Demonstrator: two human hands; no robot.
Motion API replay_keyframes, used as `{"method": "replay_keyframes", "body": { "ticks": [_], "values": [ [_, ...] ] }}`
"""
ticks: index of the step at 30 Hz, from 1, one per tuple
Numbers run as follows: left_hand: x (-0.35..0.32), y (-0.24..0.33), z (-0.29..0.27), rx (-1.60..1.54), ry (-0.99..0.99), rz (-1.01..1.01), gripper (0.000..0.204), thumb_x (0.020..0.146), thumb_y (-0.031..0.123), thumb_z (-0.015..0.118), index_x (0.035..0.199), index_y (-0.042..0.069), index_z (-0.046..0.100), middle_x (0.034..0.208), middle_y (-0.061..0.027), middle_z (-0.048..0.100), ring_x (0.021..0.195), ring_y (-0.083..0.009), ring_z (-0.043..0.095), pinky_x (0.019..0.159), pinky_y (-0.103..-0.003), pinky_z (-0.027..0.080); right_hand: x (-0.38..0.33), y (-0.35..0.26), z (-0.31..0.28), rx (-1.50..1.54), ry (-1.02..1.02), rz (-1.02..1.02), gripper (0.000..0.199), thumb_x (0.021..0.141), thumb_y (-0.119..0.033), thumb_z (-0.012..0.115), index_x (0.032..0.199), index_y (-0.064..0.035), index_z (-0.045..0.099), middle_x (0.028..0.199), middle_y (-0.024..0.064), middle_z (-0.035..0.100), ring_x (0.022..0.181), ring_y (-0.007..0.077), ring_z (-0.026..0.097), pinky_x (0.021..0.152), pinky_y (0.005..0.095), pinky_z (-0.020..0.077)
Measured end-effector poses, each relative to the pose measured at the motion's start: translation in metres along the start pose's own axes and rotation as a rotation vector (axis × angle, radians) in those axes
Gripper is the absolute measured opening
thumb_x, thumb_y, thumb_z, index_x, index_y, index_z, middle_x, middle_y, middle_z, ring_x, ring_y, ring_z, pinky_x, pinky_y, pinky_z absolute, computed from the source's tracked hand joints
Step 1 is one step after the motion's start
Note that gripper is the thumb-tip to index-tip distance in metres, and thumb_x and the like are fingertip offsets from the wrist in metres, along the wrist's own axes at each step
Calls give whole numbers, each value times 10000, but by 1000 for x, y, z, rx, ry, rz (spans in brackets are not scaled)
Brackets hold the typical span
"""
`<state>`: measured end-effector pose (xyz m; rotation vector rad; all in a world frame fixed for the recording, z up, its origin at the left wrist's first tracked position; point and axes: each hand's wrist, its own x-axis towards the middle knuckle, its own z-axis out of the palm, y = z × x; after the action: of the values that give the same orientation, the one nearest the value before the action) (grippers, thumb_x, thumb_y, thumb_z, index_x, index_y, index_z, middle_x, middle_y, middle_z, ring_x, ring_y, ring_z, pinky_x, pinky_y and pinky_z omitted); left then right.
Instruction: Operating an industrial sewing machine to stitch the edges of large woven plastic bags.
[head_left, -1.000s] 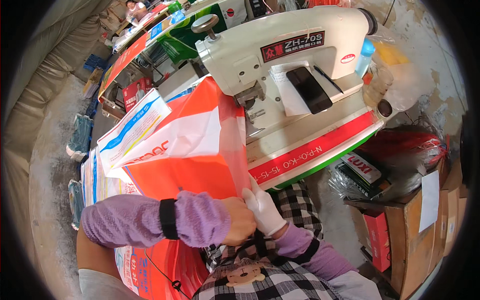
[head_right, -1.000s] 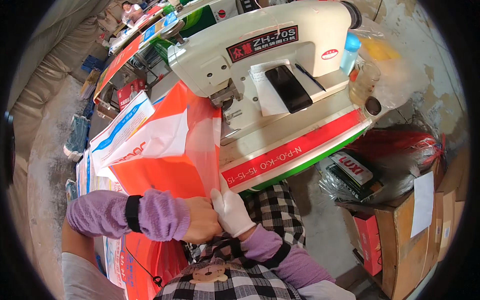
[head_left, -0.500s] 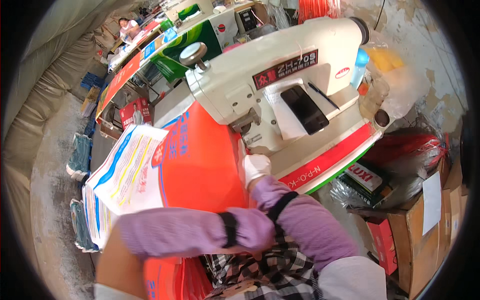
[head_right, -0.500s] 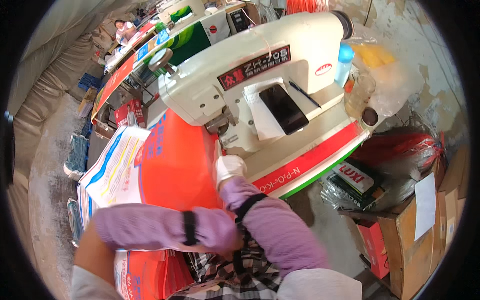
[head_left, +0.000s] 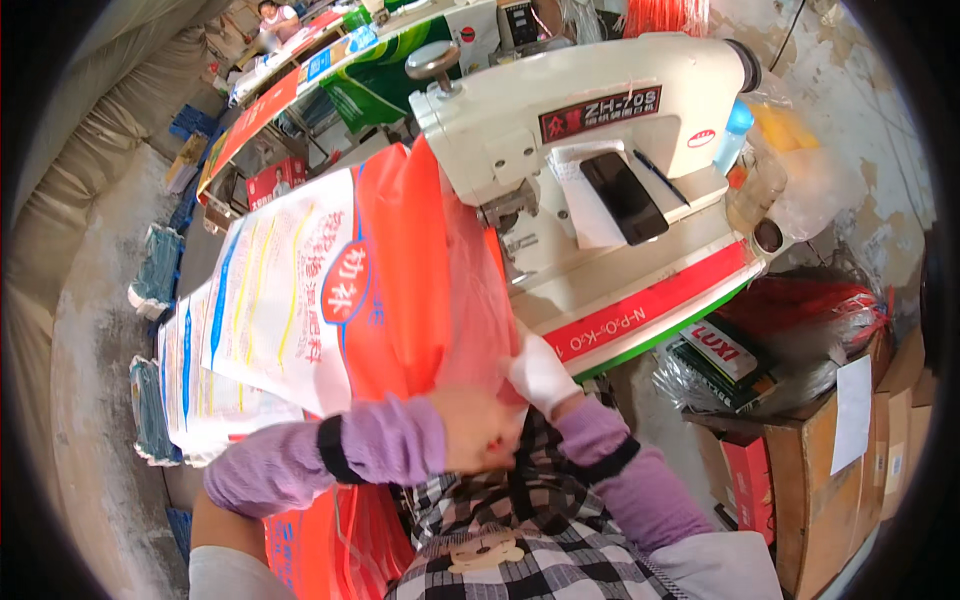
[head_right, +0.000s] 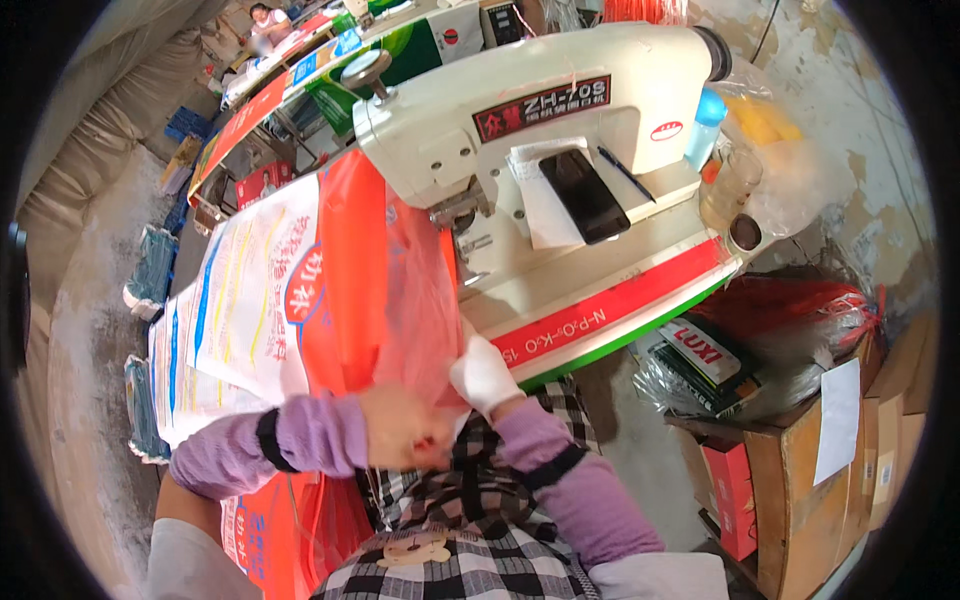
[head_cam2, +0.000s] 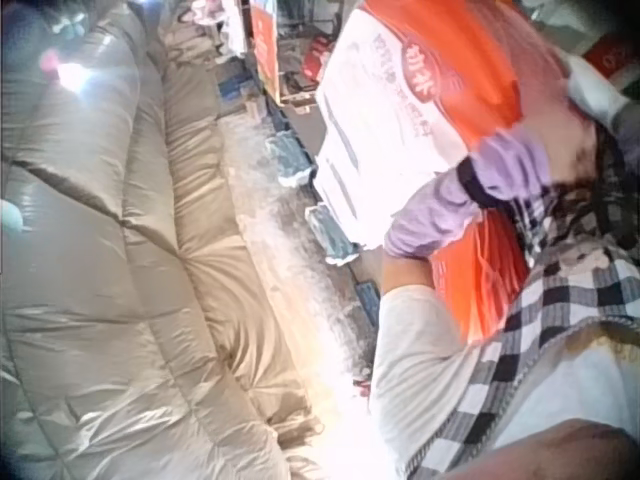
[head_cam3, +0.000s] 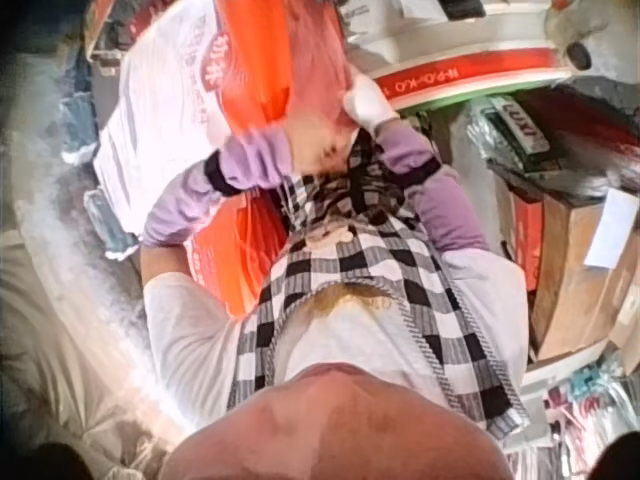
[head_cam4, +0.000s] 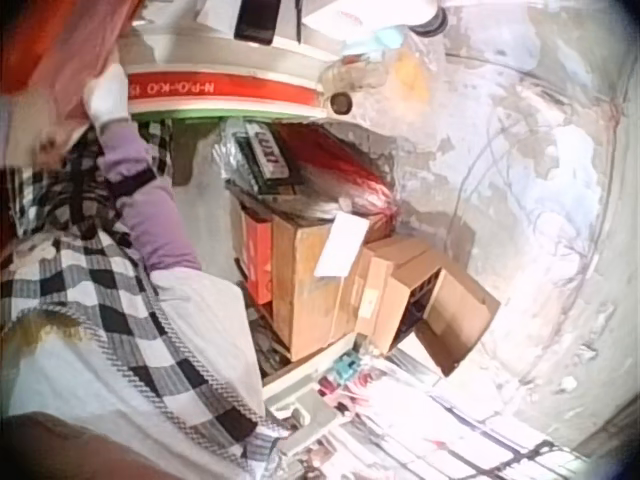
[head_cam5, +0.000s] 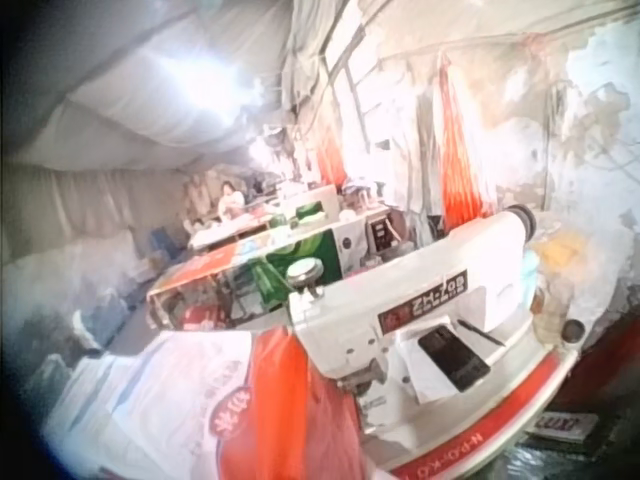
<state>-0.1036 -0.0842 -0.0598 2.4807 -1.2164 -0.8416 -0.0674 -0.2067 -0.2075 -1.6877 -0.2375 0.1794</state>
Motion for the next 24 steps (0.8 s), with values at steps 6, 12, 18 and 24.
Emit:
{"method": "replay_keyframes", "body": {
  "ticks": [6,12,18,24],
  "values": [
    [-26,-13,8,-1,-227,-280,480,769,430,712,1072,73,609,783,-161,667,775,-381,649,707,-458,517,-69,-44,-10,330,-164,298,458,847,-40,484,1305,-14,471,893,131,647,725,143,664,650,275,522],
    [-29,-5,16,-149,28,-262,318,870,360,633,997,70,600,749,-157,655,733,-362,651,663,-439,506,-36,-44,-39,400,-243,419,377,946,-194,459,1247,31,487,735,127,638,615,203,642,582,309,516],
    [-33,-53,32,-366,267,-301,316,890,327,608,1099,91,580,771,-152,661,707,-335,659,646,-413,512,-7,-3,-5,139,-65,-220,356,885,-96,479,1218,31,491,852,202,631,757,341,617,708,360,490],
    [-24,-43,6,178,-344,-382,366,867,378,601,1049,61,606,800,-178,663,781,-364,658,710,-451,510,-21,-8,-2,42,-67,-35,366,878,-59,458,1232,28,493,895,203,625,741,295,597,707,309,475]
  ]
}}
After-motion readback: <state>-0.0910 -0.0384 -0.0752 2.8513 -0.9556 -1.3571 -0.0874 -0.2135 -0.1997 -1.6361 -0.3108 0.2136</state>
